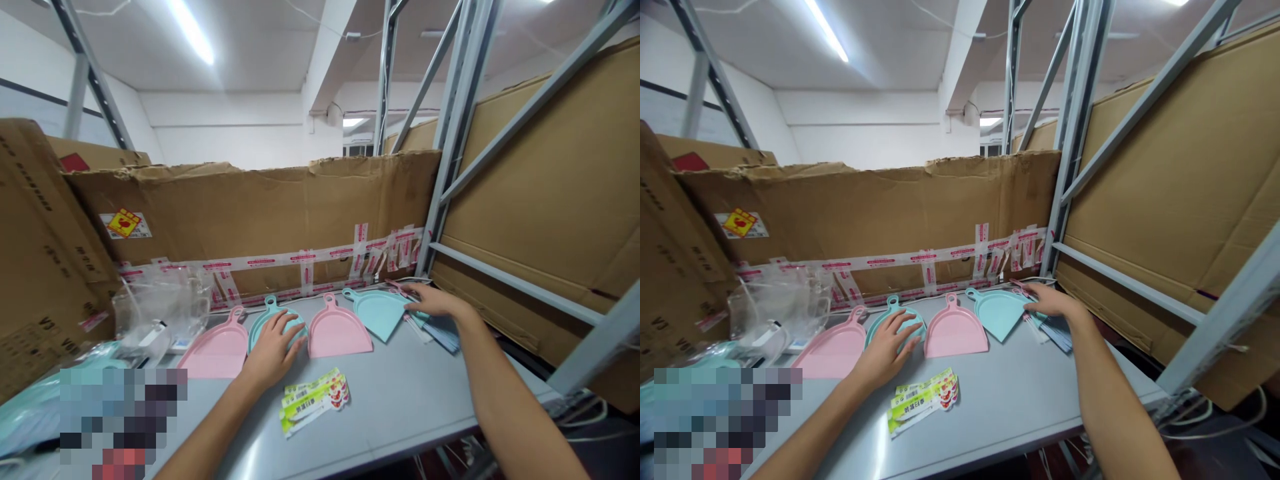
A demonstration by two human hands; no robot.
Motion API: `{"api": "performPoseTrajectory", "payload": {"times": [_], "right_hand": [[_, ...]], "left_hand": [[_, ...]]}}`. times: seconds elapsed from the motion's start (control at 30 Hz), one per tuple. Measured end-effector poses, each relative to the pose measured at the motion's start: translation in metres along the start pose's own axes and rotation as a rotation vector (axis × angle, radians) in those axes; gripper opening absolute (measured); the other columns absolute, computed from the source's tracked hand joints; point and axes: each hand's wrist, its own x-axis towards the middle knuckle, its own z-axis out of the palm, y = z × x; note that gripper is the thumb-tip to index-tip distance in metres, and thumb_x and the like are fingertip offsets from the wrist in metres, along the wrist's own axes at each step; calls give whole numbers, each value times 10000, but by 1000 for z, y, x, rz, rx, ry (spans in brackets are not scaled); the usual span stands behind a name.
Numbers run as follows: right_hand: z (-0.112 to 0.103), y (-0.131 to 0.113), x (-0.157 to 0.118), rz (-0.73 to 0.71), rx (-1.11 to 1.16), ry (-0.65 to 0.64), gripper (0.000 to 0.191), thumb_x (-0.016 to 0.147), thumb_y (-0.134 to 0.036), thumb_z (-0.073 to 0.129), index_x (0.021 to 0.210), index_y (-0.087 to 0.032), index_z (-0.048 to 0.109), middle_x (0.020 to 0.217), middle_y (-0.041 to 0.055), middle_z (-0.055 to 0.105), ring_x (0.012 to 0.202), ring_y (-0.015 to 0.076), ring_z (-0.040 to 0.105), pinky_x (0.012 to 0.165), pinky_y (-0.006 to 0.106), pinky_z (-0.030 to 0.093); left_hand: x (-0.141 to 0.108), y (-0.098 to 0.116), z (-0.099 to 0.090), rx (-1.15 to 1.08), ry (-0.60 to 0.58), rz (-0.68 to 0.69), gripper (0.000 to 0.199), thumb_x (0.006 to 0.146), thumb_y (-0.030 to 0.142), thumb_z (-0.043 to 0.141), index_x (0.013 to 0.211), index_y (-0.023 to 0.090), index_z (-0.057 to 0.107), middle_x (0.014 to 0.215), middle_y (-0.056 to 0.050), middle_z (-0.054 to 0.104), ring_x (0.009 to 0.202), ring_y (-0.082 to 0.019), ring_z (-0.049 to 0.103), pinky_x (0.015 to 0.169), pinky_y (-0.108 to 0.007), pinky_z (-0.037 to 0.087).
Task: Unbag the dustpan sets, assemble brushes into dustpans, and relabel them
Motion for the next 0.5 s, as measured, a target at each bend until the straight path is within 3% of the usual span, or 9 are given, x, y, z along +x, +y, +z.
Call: {"api": "performPoseTrajectory", "payload": {"times": [0.1,0.17,0.33,0.5], "right_hand": [[-3,1,-7,-14,51,-69,1006,737,-446,970,1650,-242,602,1654,160,624,1480,377,629,1253,425,472],[-2,-3,-6,13,5,-66,1044,659,-437,1013,1611,-222,642,1616,189,650,1456,407,640,1244,451,481],[17,-13,4,149,-215,-30,946,605,-370,1008,1488,-174,734,1487,239,702,1344,467,681,1169,517,519],[26,-7,13,215,-261,18,744,651,-273,932,1374,-177,781,1413,211,726,1275,412,709,1102,455,535]], "left_hand": [[-1,4,-1,-10,1,13,403,1155,432,508,1464,311,737,1550,-99,664,1560,-369,469,1296,-624,429],[-2,7,-1,-15,-3,24,397,1152,425,512,1462,313,733,1550,-97,662,1567,-369,463,1297,-626,428],[-2,12,-2,-12,-32,35,392,1158,418,502,1452,294,729,1558,-94,661,1575,-369,451,1303,-634,423],[-3,9,1,3,-12,51,360,1152,396,523,1423,295,739,1523,-98,682,1550,-374,484,1274,-651,459]]}}
